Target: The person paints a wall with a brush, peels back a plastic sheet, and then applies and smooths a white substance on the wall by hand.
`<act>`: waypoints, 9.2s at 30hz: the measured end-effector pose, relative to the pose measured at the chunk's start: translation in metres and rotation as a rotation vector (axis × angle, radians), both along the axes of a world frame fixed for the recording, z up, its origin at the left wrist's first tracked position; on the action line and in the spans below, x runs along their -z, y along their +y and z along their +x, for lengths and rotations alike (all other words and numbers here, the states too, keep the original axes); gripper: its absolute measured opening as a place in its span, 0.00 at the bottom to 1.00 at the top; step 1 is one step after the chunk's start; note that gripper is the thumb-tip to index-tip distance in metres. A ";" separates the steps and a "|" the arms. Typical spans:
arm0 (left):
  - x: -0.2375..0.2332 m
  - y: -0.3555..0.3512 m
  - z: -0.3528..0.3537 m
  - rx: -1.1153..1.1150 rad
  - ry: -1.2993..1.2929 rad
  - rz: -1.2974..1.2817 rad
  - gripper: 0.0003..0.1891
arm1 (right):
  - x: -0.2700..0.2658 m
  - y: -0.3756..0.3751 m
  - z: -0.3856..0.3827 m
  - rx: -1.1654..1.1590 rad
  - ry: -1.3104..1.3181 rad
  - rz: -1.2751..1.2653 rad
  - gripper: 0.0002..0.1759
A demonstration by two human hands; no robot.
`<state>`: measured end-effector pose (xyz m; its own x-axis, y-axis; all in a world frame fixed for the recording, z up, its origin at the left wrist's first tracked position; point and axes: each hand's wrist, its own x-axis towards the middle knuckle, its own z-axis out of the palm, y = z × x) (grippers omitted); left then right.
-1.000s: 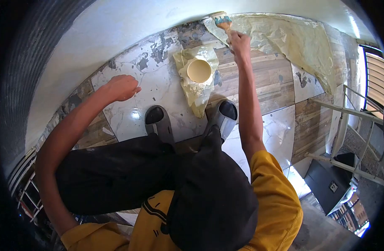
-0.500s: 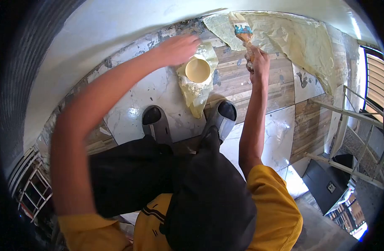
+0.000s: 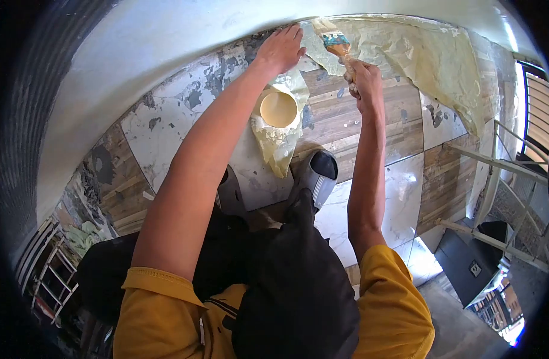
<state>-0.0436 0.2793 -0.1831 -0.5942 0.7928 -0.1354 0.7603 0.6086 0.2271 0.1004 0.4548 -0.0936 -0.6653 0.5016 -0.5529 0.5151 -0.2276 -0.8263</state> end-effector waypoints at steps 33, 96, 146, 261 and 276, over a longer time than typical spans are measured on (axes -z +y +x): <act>-0.020 -0.021 0.007 0.047 0.148 -0.069 0.26 | -0.093 -0.045 -0.026 -0.098 0.280 0.259 0.15; -0.153 -0.358 0.036 -0.272 -0.486 -0.070 0.13 | -0.005 -0.065 -0.022 -0.108 0.494 0.944 0.15; -0.150 -0.349 0.035 -0.233 -0.513 -0.061 0.05 | -0.029 -0.068 -0.003 -0.006 0.868 1.093 0.19; -0.157 -0.347 0.043 -0.110 -0.431 -0.196 0.20 | -0.065 -0.070 0.041 -0.004 0.625 0.915 0.16; -0.166 -0.350 0.053 -0.180 -0.498 -0.143 0.20 | -0.057 -0.039 0.053 -0.046 0.506 0.919 0.12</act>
<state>0.0094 -0.0707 -0.0176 -0.5555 0.6373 -0.5341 0.4630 0.7706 0.4380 0.1533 0.4154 -0.0367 -0.7414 0.5559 0.3759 0.0539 0.6077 -0.7924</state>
